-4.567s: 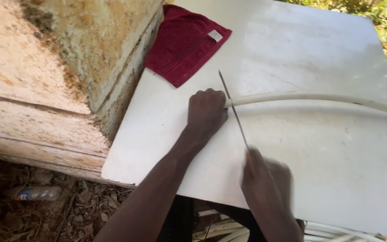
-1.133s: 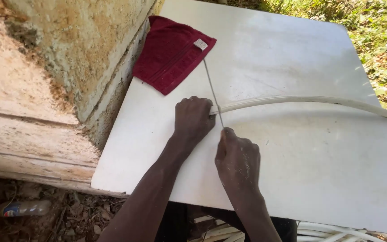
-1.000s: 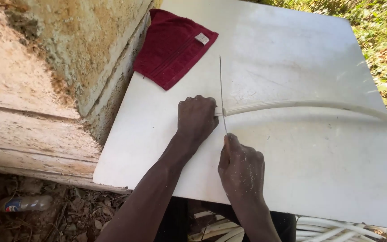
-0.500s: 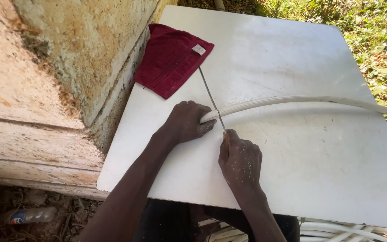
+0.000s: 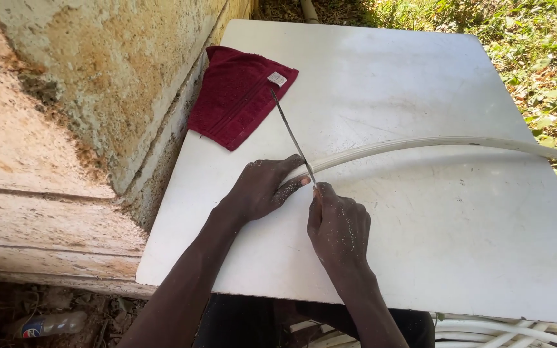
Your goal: The person uses a metal saw to cut a long white plastic pipe into smaller segments on a white table. They repeatedly measure, saw, and separate the pipe pieces, occasionally retrieving more pipe from a pile on the ground.
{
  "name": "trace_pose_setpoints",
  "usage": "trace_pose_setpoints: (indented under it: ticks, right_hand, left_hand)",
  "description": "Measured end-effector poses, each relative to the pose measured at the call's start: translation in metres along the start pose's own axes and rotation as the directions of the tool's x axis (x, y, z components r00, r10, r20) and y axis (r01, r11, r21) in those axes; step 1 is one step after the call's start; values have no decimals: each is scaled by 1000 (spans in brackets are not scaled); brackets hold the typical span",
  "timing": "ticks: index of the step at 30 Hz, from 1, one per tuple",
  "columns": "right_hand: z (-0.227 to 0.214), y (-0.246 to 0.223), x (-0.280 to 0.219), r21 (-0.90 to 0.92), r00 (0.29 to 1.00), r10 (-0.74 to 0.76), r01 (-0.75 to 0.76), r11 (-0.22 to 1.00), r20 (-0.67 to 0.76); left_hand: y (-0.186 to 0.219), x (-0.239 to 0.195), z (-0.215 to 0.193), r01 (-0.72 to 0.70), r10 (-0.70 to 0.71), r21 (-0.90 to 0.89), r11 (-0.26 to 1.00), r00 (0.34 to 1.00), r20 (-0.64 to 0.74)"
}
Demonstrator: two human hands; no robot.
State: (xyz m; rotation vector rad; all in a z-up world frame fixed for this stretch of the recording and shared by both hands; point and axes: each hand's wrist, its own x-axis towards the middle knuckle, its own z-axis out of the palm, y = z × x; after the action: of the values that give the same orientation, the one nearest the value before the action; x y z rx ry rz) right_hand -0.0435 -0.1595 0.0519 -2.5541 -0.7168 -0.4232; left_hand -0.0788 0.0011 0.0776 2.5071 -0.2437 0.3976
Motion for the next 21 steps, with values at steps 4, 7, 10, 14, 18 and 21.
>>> trace_pose_setpoints:
  ticks: [4, 7, 10, 14, 18, 21]
  right_hand:
    - [0, -2, -5, -34, 1000, -3, 2, 999, -22]
    - [5, -2, -7, -4, 999, -6, 6, 1000, -46]
    - [15, 0, -5, -33, 999, -10, 8, 999, -51]
    - [18, 3, -14, -52, 999, -5, 3, 999, -52]
    - [19, 13, -41, -186, 977, -127, 94, 978, -173]
    - [17, 12, -46, -222, 986, -97, 65, 973, -137]
  left_hand:
    - [-8, 3, 5, -48, 43, -122, 991, 998, -42]
    - [-31, 12, 19, -30, 23, -115, 993, 997, -68]
    - [-28, 12, 20, -12, 3, -107, 994, 997, -79]
    - [-39, 13, 28, 22, -23, -49, 999, 999, -28]
    - [-59, 19, 48, -145, 132, -46, 988, 966, -222]
    - [-60, 20, 46, -164, 152, -36, 986, 962, -228]
